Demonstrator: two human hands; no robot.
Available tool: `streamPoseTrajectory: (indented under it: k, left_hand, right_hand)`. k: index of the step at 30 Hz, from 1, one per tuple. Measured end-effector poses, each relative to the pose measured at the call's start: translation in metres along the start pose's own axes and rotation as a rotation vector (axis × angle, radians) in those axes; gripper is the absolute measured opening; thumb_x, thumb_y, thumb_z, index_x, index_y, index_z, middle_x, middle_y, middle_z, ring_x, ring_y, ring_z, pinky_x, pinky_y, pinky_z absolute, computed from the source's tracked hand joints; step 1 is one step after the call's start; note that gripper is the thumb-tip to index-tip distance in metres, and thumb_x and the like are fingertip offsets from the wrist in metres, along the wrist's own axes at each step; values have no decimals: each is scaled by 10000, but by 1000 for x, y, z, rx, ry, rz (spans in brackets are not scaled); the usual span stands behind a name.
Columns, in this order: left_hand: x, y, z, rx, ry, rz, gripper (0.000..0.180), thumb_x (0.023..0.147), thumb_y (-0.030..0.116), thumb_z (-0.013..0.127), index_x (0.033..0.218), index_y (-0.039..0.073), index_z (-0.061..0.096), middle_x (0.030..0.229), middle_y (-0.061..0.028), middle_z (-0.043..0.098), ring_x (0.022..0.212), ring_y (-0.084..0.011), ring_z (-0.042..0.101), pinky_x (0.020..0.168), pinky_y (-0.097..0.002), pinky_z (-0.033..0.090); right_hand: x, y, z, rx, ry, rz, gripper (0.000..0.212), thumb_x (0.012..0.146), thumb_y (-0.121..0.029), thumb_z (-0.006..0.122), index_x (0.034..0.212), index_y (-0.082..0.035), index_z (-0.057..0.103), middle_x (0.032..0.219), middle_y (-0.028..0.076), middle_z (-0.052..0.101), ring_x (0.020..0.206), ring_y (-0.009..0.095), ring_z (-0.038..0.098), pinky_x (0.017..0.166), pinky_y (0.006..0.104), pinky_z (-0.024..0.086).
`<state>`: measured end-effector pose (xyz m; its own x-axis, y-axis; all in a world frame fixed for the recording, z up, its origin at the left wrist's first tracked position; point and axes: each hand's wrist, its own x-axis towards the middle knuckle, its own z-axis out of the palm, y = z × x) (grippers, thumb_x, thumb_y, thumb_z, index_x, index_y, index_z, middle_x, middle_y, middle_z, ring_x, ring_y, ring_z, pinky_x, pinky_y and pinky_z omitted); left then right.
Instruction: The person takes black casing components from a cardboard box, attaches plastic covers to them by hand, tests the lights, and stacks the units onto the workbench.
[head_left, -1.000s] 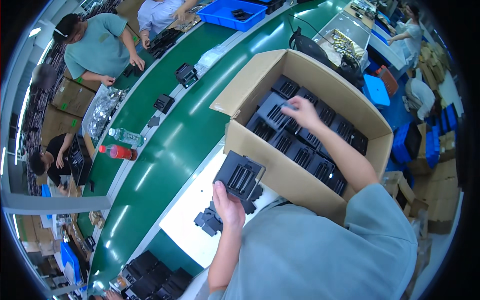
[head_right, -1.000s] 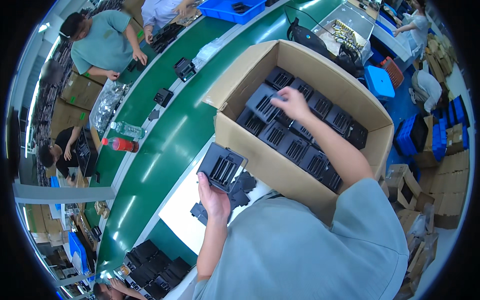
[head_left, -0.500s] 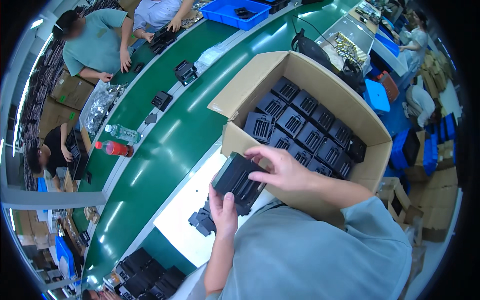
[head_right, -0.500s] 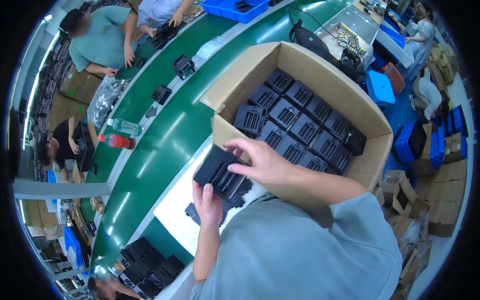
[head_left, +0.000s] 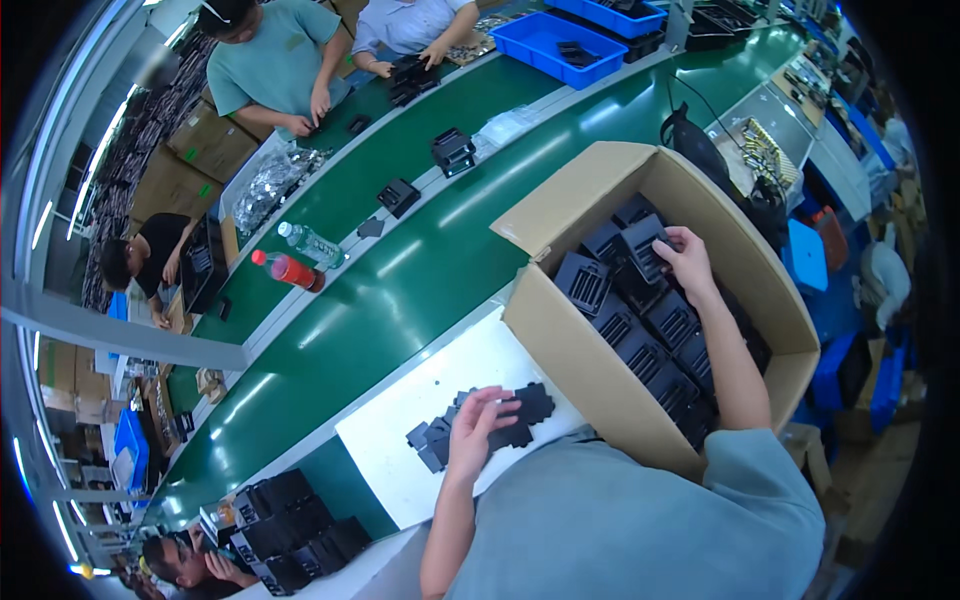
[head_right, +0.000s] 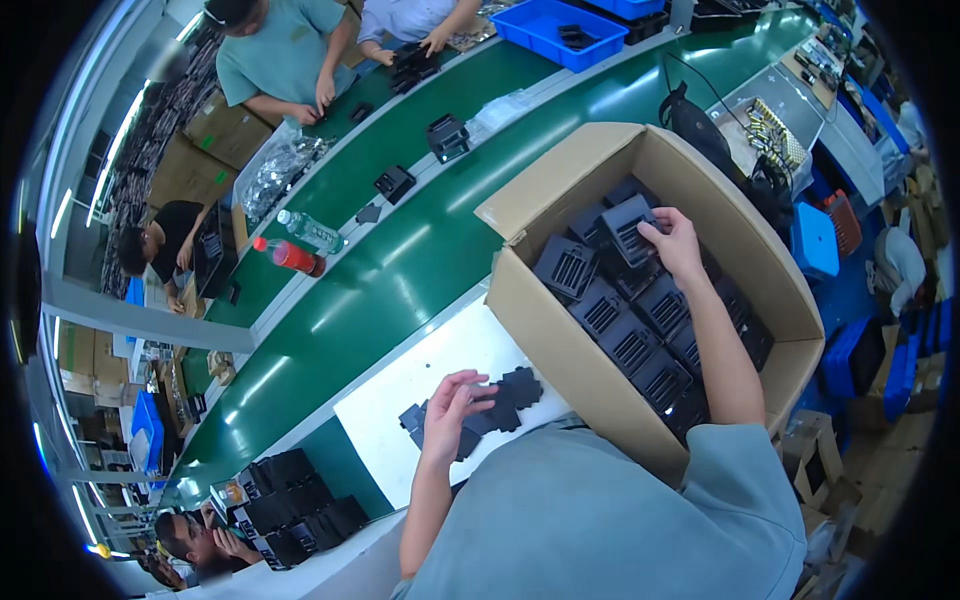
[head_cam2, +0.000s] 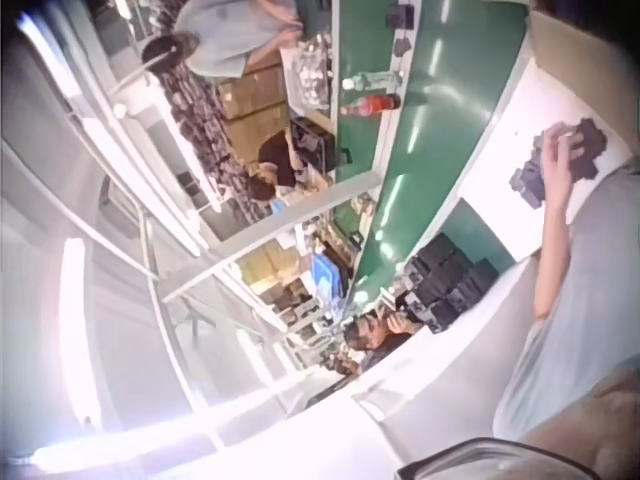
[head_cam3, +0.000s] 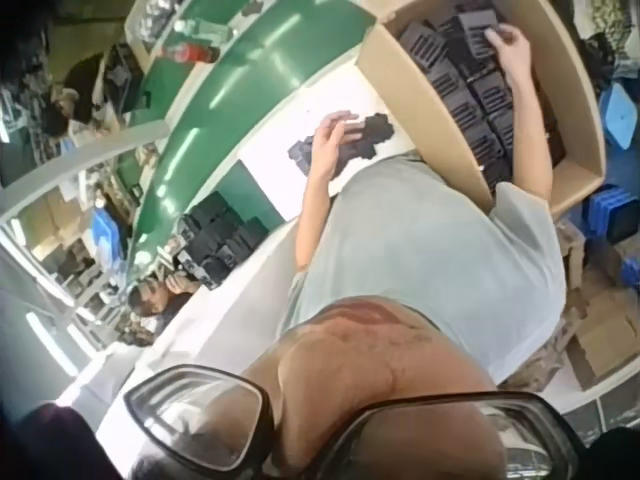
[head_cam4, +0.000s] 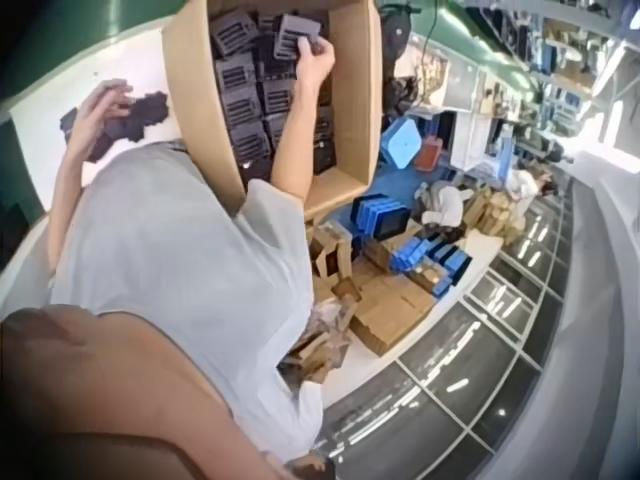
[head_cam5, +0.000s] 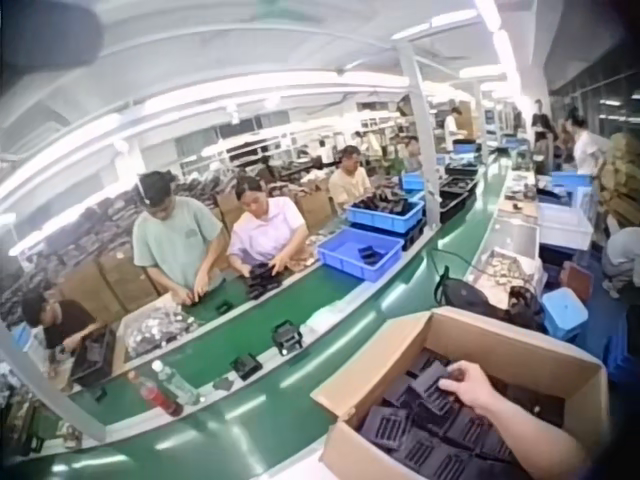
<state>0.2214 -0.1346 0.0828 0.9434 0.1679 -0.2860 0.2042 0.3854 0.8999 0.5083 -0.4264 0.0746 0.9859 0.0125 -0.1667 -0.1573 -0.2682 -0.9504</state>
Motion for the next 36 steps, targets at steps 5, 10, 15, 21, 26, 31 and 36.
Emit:
streamPoseTrajectory:
  k: [5,10,15,21,26,31,36]
  left_hand:
    - [-8,-41,-51,144,252,-259,214,943,165,469,1100,31,526,1086,-97,587,986,-197,594,782,-294,497]
    - [-3,-42,-82,162,364,-225,220,941,173,474,1099,31,530,1081,-92,591,972,-179,595,768,-284,491]
    - [47,-28,-111,238,382,-241,242,941,203,468,1097,25,520,1072,-109,590,979,-198,597,783,-312,499]
    - [169,5,-150,444,328,-166,259,921,207,498,1105,24,510,1056,-110,595,978,-191,585,779,-319,491]
    - [295,23,-175,828,395,49,476,858,288,582,1206,2,426,1162,-182,536,1075,-296,532,897,-372,427]
    - [401,58,-182,1156,597,6,857,747,505,641,1350,32,257,1377,-244,305,1286,-352,304,1014,-434,315]
    - [455,64,-189,1298,765,-90,989,677,561,680,1389,76,194,1433,-223,211,1312,-354,274,1029,-477,276]
  right_hand:
    - [42,45,47,-201,81,-101,330,789,-175,687,1035,9,570,892,102,621,817,204,602,721,327,472]
    - [-17,1,56,-627,186,-579,328,773,-165,676,1036,-13,551,940,154,528,781,260,570,719,345,464]
    - [-60,20,85,107,-216,132,441,804,-74,654,1151,-60,384,984,108,416,691,164,585,549,266,513]
    - [-65,28,93,433,-128,431,283,817,24,586,995,-63,385,933,82,435,791,179,554,687,370,573]
    - [-68,19,99,439,-220,530,238,833,13,587,942,-62,388,927,76,486,907,207,582,798,379,541]
    - [-12,-88,65,-277,-104,226,107,889,-89,522,801,-29,523,561,0,515,442,76,519,385,202,418]
    - [114,-174,182,-601,-405,-532,348,819,-174,646,1053,27,485,939,111,540,883,196,569,764,302,465]
